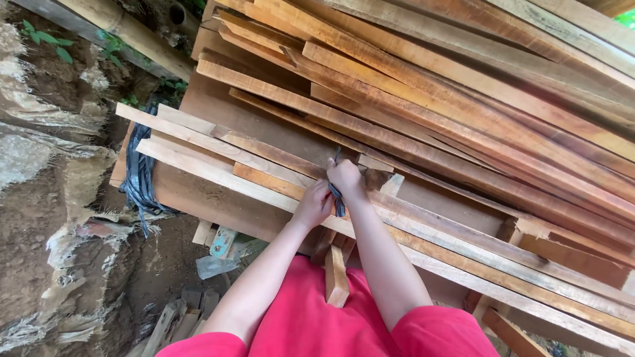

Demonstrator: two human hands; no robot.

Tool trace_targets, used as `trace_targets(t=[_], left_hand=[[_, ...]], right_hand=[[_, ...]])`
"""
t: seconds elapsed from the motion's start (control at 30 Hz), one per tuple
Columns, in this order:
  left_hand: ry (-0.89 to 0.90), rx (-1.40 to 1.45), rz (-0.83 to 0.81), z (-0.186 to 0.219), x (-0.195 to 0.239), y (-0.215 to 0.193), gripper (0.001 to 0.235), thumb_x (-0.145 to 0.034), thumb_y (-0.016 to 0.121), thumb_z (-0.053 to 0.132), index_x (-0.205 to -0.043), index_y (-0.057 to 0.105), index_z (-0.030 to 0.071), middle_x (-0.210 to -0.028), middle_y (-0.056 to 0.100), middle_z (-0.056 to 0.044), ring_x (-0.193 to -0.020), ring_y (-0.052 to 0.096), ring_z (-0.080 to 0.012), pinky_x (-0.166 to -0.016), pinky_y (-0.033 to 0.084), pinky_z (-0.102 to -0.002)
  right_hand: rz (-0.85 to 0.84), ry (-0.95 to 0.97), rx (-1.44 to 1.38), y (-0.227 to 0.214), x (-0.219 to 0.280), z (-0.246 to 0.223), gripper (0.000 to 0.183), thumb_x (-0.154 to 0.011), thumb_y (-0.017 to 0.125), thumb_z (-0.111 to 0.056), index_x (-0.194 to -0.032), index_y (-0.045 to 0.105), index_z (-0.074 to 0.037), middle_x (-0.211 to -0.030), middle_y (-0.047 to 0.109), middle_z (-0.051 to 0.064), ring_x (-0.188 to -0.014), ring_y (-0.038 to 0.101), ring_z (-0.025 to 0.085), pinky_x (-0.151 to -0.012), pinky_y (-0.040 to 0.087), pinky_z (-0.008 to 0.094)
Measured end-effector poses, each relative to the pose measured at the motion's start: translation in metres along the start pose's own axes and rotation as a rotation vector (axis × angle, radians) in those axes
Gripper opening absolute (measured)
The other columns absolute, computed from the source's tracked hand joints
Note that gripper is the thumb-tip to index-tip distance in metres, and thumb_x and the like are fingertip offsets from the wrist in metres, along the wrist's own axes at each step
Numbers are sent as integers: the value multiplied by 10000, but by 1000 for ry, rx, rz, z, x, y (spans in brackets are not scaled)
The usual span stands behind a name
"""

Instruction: The person arranges a stack of wooden planks on a workbench and secures them using black plastic straps. They wrap the straps around the wood, pull them tight, and tie knots to hold the bundle together.

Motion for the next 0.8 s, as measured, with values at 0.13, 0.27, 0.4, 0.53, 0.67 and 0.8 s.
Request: trace_targets(t=[0.13, 0.27, 0.4, 0.53, 0.67, 0.8], left_hand=[[-3, 8, 20, 4, 2, -1, 64, -901, 604, -27, -840, 603, -7, -817, 614, -206, -864, 636, -430, -767, 533, -483], [-128, 58, 71, -7, 1, 0, 111, -993, 588, 81, -906, 653, 59, -817, 649, -146, -885, 669, -360, -782, 546, -422], [-448, 208, 149, -41, 16, 7, 215, -1051, 607, 233, -916, 701, 95, -839, 731, -135, -902, 718, -296, -781, 550, -380], [-624, 414, 271, -51, 5, -11, 257, -1067, 591, 249, -880, 716, 126, -877, 769, -66, -902, 673, -136, -825, 519, -298], [-801, 448, 357, -51, -7, -31, 171, -1014, 668, 252, -1053, 769, 119, -967, 799, -31, -932, 710, -90, -768, 531, -205], [-815, 376, 357, -68, -17, -37, 153, -990, 694, 275, -1020, 798, 166, -910, 800, -22, -741, 644, -69, -659, 513, -178]], right_hand=[[22, -98, -14, 0, 5, 3, 388, -935, 535, -455, -965, 807, -179, -1039, 779, 126, -1086, 708, 369, -950, 572, 479], [74, -203, -178, -5, -2, 1, 219, -870, 647, -417, -911, 796, -262, -944, 780, 65, -1037, 717, 325, -887, 586, 467], [132, -179, -223, -16, 0, 0, 210, -861, 718, -410, -1026, 801, -310, -1004, 788, 11, -1058, 722, 263, -909, 579, 421], [133, -163, -314, -27, 21, -7, 262, -852, 746, -428, -1051, 799, -267, -996, 790, 35, -1061, 723, 274, -920, 577, 433], [157, -115, -531, -22, 7, 0, 250, -822, 793, -326, -1040, 794, -202, -844, 793, 7, -826, 767, 162, -800, 593, 316], [203, -85, -623, -19, -9, 9, 296, -763, 883, -301, -999, 742, -189, -753, 773, -45, -660, 743, 94, -662, 587, 248]])
Point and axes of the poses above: each hand's wrist, its own x-axis away from the middle knuckle, its own y-axis out of the palm, z = x × y, the point moved 8 cm from there along -x, towards the middle knuckle
